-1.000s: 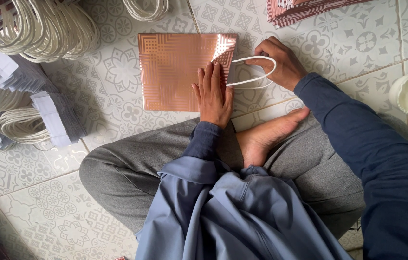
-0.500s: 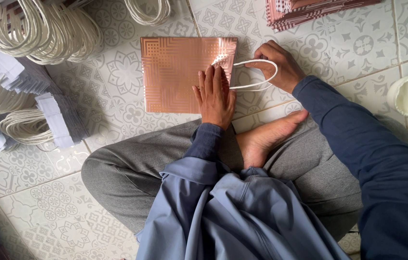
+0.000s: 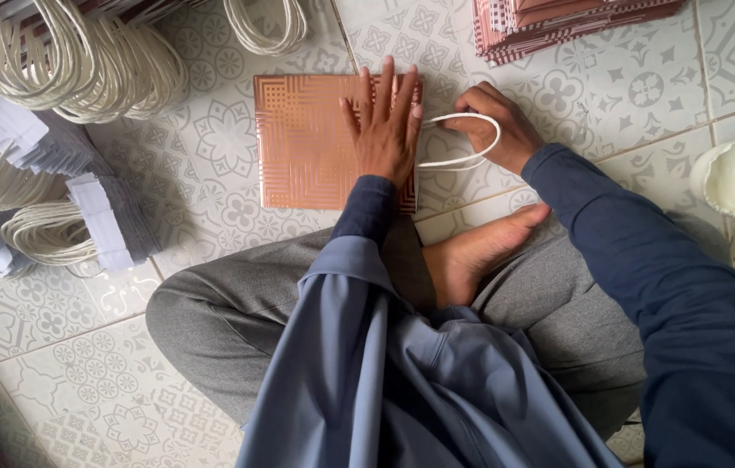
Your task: The person sits on the floor and assembles paper bags by applying glue to white paper tabs, attaching them to the sides of the bags, and pressing them down to secure the handles. The person repeats this process for multiple bags.
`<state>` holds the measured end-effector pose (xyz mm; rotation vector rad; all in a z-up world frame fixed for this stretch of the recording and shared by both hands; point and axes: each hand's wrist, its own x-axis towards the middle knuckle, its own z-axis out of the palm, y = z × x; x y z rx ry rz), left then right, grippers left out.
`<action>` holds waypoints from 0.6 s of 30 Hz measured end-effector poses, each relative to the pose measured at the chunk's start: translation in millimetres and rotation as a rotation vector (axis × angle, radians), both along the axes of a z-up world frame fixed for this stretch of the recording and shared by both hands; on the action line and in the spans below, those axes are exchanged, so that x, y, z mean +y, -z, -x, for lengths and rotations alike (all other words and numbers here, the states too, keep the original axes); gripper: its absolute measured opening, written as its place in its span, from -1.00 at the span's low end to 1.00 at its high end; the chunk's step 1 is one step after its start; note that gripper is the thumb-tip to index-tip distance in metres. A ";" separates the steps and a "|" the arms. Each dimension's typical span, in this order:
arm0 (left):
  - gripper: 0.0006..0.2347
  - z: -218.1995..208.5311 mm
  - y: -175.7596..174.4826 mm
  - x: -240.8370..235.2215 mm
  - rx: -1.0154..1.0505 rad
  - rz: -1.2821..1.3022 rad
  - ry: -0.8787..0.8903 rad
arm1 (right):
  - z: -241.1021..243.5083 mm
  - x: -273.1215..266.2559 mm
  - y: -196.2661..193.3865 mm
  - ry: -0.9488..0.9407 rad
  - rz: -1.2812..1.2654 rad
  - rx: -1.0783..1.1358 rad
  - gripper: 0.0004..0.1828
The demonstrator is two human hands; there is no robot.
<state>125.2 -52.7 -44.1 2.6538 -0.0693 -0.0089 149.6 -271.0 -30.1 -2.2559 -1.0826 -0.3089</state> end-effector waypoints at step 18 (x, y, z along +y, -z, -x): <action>-0.55 4.8 3.2 3.2 0.051 -0.081 0.081 | 2.6 -6.0 6.8 -0.015 -0.050 0.121 -0.72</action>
